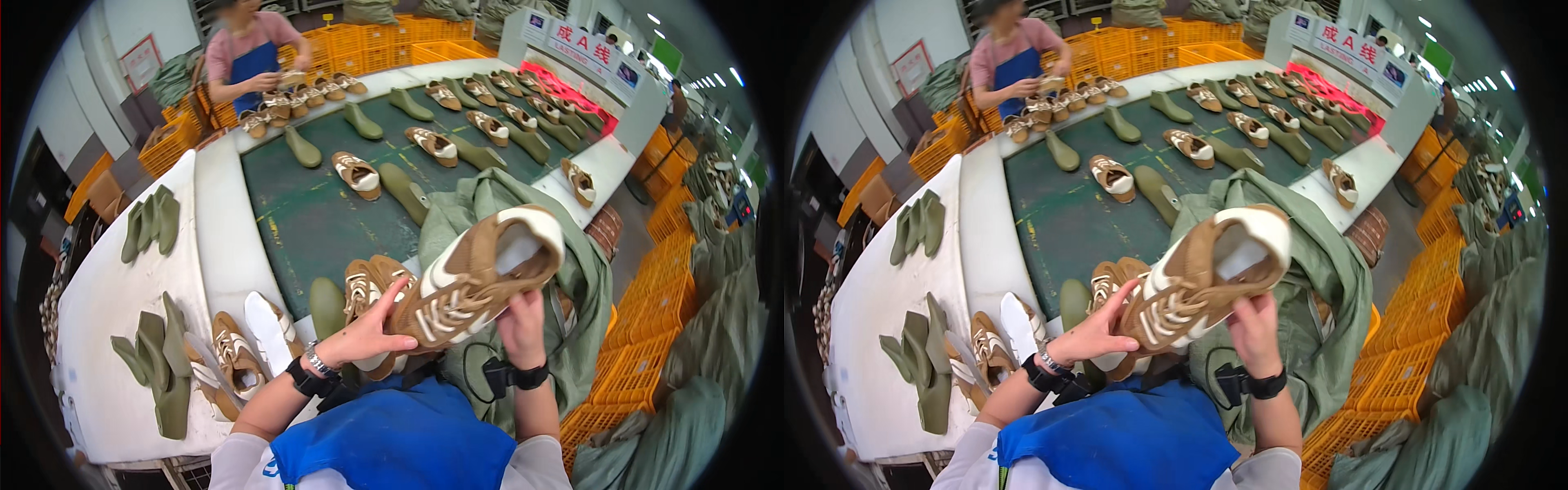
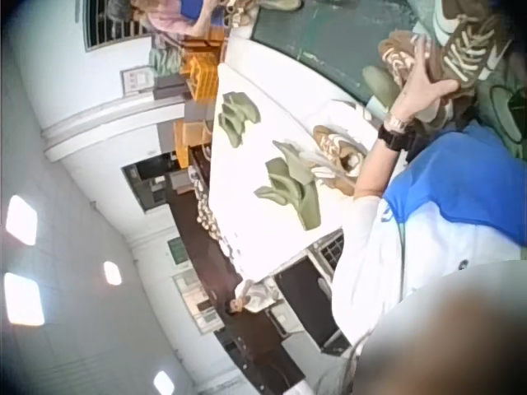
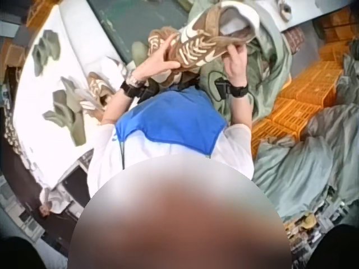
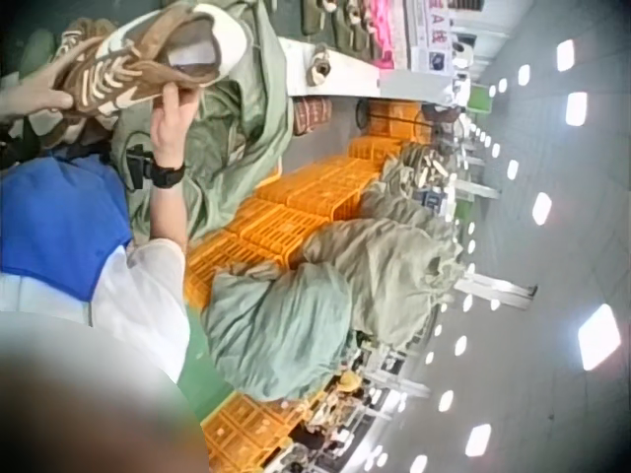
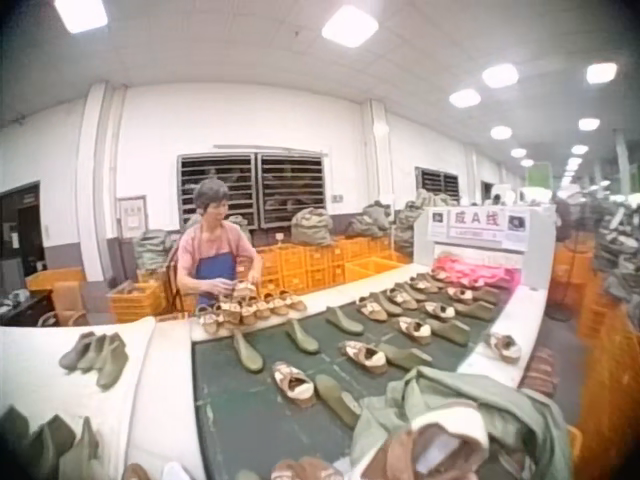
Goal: The person inserts white insoles into brown and white sneakers on a factory assembly line, then places green shoe lasts into the shoes and arranges them on the conveyor belt. The person repeats this process for multiple pairs of shoes throughout the clip.
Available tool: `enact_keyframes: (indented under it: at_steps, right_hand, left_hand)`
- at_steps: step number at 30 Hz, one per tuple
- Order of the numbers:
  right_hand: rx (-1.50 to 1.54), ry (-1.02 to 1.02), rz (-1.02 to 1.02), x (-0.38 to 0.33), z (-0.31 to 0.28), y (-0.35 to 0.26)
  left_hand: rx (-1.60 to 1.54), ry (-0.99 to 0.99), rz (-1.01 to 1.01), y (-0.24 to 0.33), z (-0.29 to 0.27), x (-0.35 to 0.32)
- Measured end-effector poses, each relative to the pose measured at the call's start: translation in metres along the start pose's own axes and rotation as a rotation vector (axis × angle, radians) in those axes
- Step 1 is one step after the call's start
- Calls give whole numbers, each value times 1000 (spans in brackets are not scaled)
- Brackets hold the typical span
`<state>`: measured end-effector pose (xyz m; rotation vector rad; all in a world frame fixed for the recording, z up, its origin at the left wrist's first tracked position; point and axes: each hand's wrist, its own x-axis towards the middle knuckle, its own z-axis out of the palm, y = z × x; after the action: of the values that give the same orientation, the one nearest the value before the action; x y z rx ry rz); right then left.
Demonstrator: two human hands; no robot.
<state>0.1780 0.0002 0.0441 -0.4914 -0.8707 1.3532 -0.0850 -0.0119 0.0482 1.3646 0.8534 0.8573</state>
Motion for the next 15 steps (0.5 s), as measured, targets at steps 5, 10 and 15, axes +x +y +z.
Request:
enact_keyframes:
  at_steps: [5,10,15]
  right_hand:
    - [-182,-123,59,19,25,-13]
    - [-421,-425,95,65,26,-51]
    - [-373,-847,530,75,45,-48]
  left_hand:
    - [-424,43,-119,3,-48,-26]
    - [-584,-59,-286,4,-83,-50]
    - [-394,-13,-207,12,-88,-60]
